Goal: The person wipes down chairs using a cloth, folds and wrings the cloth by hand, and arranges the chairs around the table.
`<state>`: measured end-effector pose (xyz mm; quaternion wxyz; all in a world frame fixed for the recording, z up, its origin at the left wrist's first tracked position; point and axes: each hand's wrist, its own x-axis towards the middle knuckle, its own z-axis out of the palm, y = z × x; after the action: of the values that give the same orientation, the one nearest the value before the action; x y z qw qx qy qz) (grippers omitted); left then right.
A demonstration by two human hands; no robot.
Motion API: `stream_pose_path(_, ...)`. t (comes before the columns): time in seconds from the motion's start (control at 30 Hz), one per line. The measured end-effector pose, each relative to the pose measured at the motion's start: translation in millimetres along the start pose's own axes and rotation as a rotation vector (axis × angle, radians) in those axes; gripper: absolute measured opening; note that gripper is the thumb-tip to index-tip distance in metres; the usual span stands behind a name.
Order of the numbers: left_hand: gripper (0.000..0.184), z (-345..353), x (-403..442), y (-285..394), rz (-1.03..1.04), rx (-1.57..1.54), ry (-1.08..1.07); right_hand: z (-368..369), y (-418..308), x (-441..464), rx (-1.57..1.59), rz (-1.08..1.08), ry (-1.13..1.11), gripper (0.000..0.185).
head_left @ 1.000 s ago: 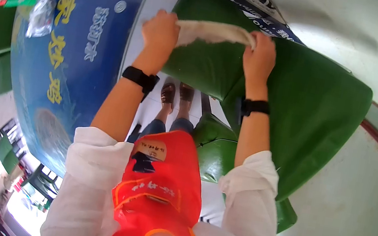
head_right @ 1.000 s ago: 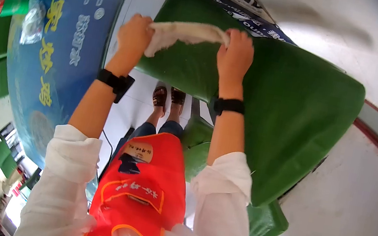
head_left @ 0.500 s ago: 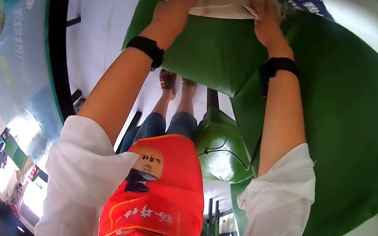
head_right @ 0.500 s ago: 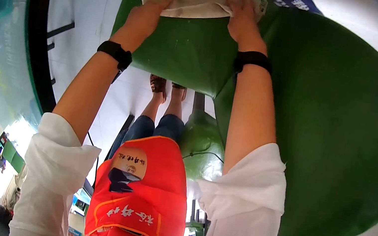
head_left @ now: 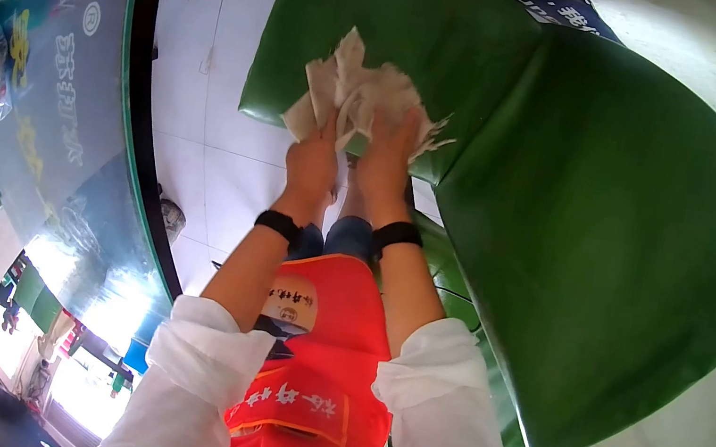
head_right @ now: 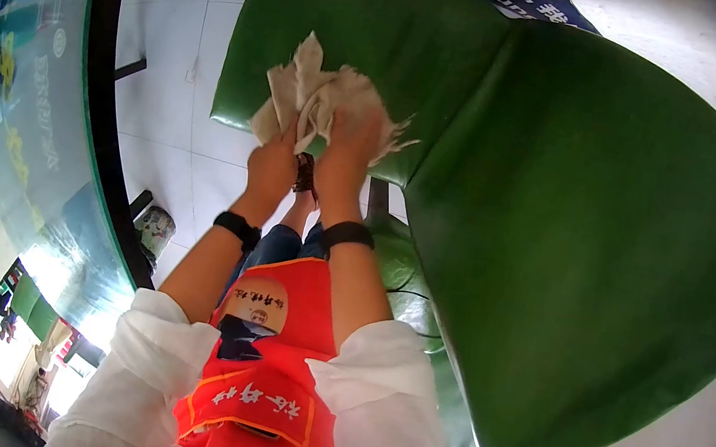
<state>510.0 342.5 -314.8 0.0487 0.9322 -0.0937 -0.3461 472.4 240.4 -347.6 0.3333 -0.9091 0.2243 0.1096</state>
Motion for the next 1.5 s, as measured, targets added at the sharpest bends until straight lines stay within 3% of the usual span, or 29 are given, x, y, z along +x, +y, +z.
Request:
stream_pose_path(0.13, 0.044, 40.5, -32.8, -22.8, 0.018, -0.058, -0.19, 14.1, -16.6, -36.7, 0.083, -0.056, -0.16, 0.047)
stream_pose_path(0.23, 0.037, 79.1, -64.3, -52.1, 0.017, -0.134, -0.132, 27.0, -23.2, -59.7, 0.322, -0.125, -0.367, 0.043)
stream_pose_path(0.27, 0.033, 88.1, -71.5, -60.9, 0.012, -0.113, -0.21, 35.5, -29.0, -63.9, 0.318, -0.127, -0.367, 0.043)
stream_pose_path(0.33, 0.033, 92.2, -77.7, -66.7, -0.009, -0.145, -0.223, 49.5, -44.0, -74.9, 0.864, -0.044, -0.485, 0.037)
stream_pose_path(0.37, 0.032, 93.7, -82.8, -71.5, -0.031, -0.169, -0.237, 52.9, -46.2, -80.2, 0.867, -0.041, -0.496, 0.037)
stream_pose_path(0.43, 0.031, 92.1, -90.0, -84.0, -0.073, -0.21, -0.26, 52.7, -61.7, -81.6, 1.074, 0.225, -0.516, 0.032)
stream_pose_path(0.5, 0.031, 87.0, -85.2, -96.5, -0.109, -0.248, -0.265, 52.8, -63.3, -72.2, 1.218, 0.224, -0.476, 0.029)
stream_pose_path(0.53, 0.032, 66.1, -77.8, -83.1, -0.253, -0.377, -0.184, 42.7, -59.0, -63.3, 1.128, 0.115, -0.34, 0.028)
stream_pose_path(0.57, 0.032, 52.3, -70.9, -73.9, -0.254, -0.374, -0.186, 30.5, -53.7, -55.2, 1.03, 0.015, -0.205, 0.027)
stream_pose_path(0.63, 0.03, 26.1, -54.7, -55.9, -0.212, -0.574, 0.237, -8.1, -53.5, -27.0, 1.109, 0.154, -0.059, 0.028)
stream_pose_path(0.7, 0.029, -14.8, -36.8, -34.4, -0.111, -0.86, 0.443, -62.4, -60.0, 2.0, 1.139, 0.182, 0.02, 0.033)
stream_pose_path(0.77, 0.033, -54.0, -18.0, -20.6, 0.094, -0.932, 0.64, -90.7, -48.5, 35.6, 1.003, 0.034, 0.193, 0.029)
stream_pose_path(0.9, 0.038, -115.4, 22.3, -2.6, 0.46, -0.708, 0.81, -132.3, -42.2, 86.6, 0.9, -0.176, 0.228, 0.029)
stream_pose_path(0.93, 0.038, -117.4, 34.1, -2.3, 0.45, -0.706, 0.81, -137.6, -45.1, 89.6, 0.852, -0.094, 0.217, 0.029)
stream_pose_path(0.97, 0.044, -118.8, 45.9, -1.4, 0.466, -0.668, 0.757, -133.2, -39.7, 92.3, 0.853, -0.09, 0.213, 0.029)
stream_pose_path(1.03, 0.049, -109.0, 54.4, -4.7, 0.487, -0.629, 0.699, -109.7, -16.9, 102.0, 0.519, -0.073, 0.21, 0.028)
stream_pose_path(1.07, 0.054, -87.5, 54.0, -11.6, 0.372, -0.532, 0.568, -89.6, 5.4, 99.8, 0.408, -0.088, 0.119, 0.025)
stream_pose_path(1.1, 0.059, -64.5, 52.8, -19.1, 0.26, -0.434, 0.438, -67.5, 21.9, 89.8, 0.175, -0.285, 0.148, 0.023)
stream_pose_path(1.17, 0.063, -15.4, 24.9, -36.8, 0.254, -0.392, 0.354, -34.5, 23.8, 39.1, 0.108, -0.277, 0.052, 0.022)
stream_pose_path(1.23, 0.055, 25.5, -23.0, -52.2, 0.086, -0.337, 0.045, -10.2, 21.5, -22.2, -0.037, -0.28, -0.13, 0.022)
stream_pose_path(1.27, 0.047, 38.6, -48.7, -60.4, 0.073, -0.371, -0.019, -18.7, 1.4, -49.6, 0.084, -0.037, -0.358, 0.024)
stream_pose_path(1.33, 0.032, 77.1, -94.0, -83.4, 0.037, -0.3, -0.276, 15.1, 27.0, -118.0, 0.251, -0.063, -0.413, 0.025)
stream_pose_path(1.37, 0.029, 48.2, -106.8, -74.3, -0.132, -0.355, -0.486, 22.6, 32.6, -141.0, 0.323, -0.05, -0.424, 0.025)
stream_pose_path(1.4, 0.027, 85.4, -126.9, -96.1, 0.044, -0.376, -0.419, 18.3, 31.0, -149.4, 0.32, -0.051, -0.424, 0.025)
stream_pose_path(1.5, 0.026, 57.8, -129.2, -88.6, 0.045, -0.359, -0.582, 5.1, 20.8, -150.7, 0.322, 0.018, -0.517, 0.018)
